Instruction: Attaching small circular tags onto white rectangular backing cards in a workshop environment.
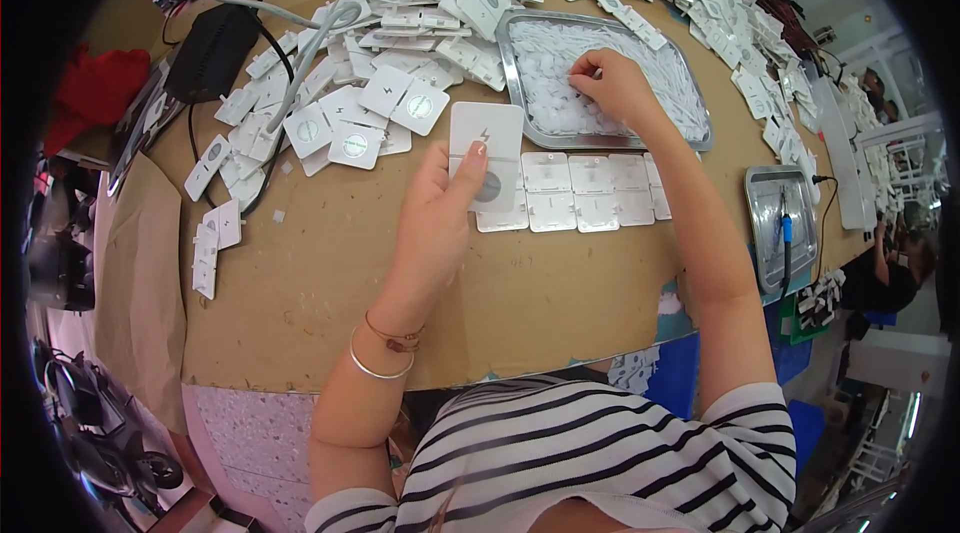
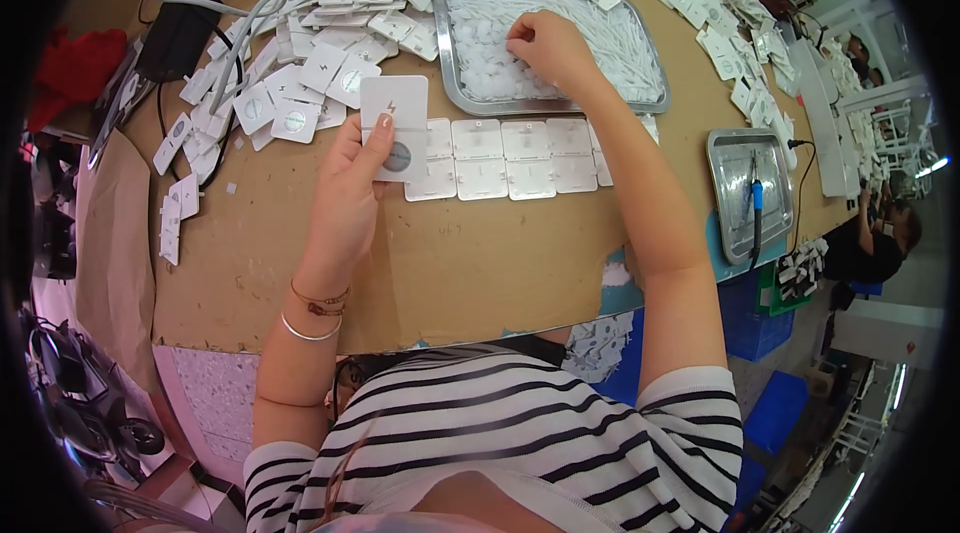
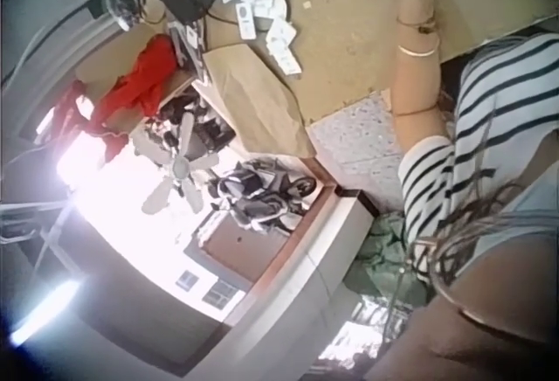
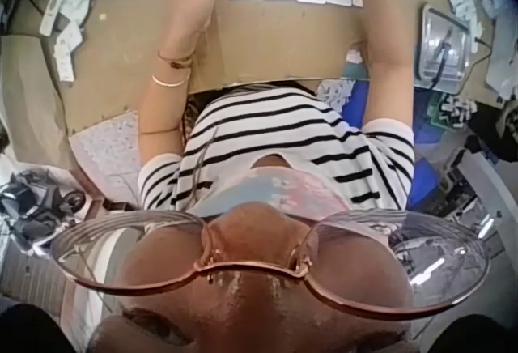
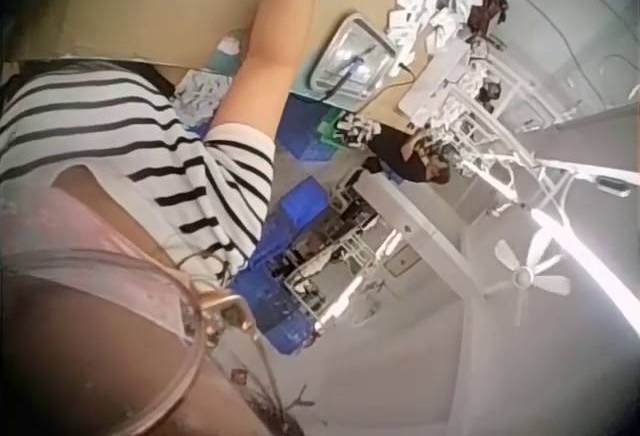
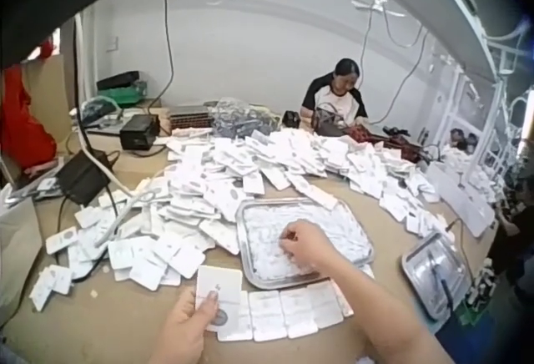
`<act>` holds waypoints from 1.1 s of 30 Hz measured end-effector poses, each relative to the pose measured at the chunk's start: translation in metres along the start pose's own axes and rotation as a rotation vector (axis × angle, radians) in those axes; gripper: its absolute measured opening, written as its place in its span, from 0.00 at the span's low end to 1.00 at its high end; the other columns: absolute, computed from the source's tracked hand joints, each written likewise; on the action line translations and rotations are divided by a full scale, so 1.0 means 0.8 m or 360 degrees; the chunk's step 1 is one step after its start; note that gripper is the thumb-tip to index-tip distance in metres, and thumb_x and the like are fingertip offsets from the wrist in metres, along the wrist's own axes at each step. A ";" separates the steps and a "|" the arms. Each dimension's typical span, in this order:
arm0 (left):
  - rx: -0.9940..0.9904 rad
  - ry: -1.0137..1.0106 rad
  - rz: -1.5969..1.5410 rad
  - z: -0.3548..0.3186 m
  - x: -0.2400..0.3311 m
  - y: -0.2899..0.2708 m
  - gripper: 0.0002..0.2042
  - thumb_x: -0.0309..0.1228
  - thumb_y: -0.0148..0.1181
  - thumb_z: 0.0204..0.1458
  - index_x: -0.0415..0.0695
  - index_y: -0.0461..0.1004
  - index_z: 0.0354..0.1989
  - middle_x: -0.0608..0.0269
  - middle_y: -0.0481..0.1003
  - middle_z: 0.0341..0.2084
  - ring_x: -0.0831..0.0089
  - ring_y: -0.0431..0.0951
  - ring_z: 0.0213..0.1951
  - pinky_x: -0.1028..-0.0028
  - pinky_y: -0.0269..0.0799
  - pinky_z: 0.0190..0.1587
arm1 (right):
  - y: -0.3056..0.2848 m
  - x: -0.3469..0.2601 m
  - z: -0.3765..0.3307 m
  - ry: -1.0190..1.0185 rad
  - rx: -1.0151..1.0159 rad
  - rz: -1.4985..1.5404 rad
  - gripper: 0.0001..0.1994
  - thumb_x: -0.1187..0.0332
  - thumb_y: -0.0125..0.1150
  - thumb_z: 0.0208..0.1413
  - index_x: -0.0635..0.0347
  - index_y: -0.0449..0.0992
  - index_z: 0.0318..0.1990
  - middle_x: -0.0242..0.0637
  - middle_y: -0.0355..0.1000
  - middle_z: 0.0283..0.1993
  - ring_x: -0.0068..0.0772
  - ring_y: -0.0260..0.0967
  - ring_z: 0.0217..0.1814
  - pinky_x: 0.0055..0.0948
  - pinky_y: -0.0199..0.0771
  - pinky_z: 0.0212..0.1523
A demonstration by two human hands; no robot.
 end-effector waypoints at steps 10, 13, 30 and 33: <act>-0.0172 -0.0133 -0.0091 -0.006 -0.011 -0.003 0.22 0.41 0.37 0.58 0.31 0.65 0.45 0.57 0.72 0.32 0.70 0.74 0.32 0.73 0.72 0.36 | -0.014 -0.068 -0.088 -0.0236 -0.0061 0.1267 0.09 0.74 0.57 0.51 0.67 0.75 0.40 0.35 0.73 0.31 0.21 0.68 0.30 0.20 0.69 0.35; -0.0302 -0.0265 -0.0342 -0.011 -0.009 0.018 0.22 0.38 0.35 0.59 0.29 0.65 0.47 0.51 0.73 0.38 0.65 0.76 0.38 0.68 0.74 0.41 | -0.007 -0.092 -0.128 -0.0173 -0.0128 0.1369 0.10 0.75 0.57 0.53 0.67 0.74 0.43 0.37 0.74 0.32 0.22 0.70 0.32 0.20 0.70 0.36; -0.0467 -0.0224 0.0123 -0.021 -0.018 0.029 0.16 0.32 0.41 0.59 0.31 0.68 0.45 0.57 0.73 0.38 0.72 0.77 0.37 0.75 0.77 0.37 | 0.034 -0.107 -0.165 0.0143 0.0032 0.1551 0.08 0.70 0.63 0.49 0.61 0.71 0.34 0.34 0.69 0.39 0.15 0.63 0.29 0.19 0.70 0.27; -0.0450 -0.0139 0.0189 -0.020 -0.018 0.027 0.15 0.33 0.42 0.59 0.31 0.68 0.43 0.57 0.74 0.34 0.73 0.77 0.34 0.75 0.76 0.34 | 0.035 -0.109 -0.168 0.0181 0.0074 0.1498 0.12 0.71 0.63 0.49 0.62 0.66 0.37 0.33 0.68 0.36 0.15 0.64 0.31 0.19 0.71 0.31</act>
Point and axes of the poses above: each hand's wrist, its own z-axis towards the middle knuckle, its own y-axis out of the palm, x = y × z, the point moved 5 cm from there along z, towards the middle knuckle
